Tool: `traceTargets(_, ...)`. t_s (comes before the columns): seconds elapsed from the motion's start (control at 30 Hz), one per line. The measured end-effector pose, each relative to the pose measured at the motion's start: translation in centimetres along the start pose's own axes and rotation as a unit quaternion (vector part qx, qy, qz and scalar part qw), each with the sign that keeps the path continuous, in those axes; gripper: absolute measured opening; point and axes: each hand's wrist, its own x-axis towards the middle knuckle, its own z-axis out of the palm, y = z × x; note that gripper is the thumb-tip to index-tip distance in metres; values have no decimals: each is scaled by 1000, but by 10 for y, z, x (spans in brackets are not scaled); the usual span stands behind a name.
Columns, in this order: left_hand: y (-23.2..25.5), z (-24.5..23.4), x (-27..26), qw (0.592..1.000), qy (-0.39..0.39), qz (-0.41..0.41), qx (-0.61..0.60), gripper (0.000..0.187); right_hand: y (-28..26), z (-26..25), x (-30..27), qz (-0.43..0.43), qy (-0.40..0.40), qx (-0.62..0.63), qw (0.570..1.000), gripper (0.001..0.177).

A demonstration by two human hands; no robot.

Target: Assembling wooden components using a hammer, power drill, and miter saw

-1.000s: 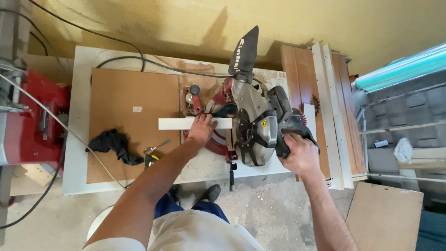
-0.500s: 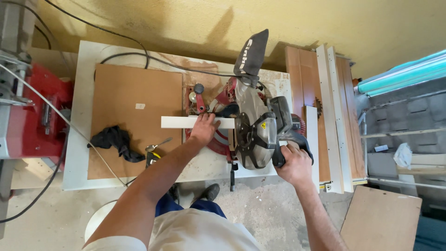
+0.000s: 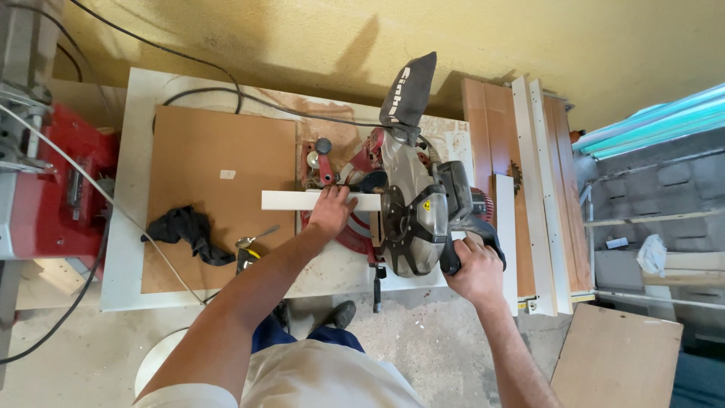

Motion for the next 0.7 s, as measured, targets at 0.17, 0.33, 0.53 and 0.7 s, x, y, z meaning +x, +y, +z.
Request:
traceTargets(0.17, -1, 4, -1, 998, 63, 9, -5, 29, -3, -1, 0, 4, 6, -2, 1000, 30)
traceTargets(0.33, 0, -3, -2, 997, 79, 10, 0, 28, 0, 4, -4, 8, -3, 7, 1000, 32)
traceTargets(0.53, -1, 3, -2, 997, 80, 10, -5, 28, -1, 5, -6, 7, 3, 2, 1000, 30)
traceTargets(0.7, -2, 12, 0, 996, 87, 12, -3, 28, -2, 6, -6, 9, -4, 5, 1000, 31)
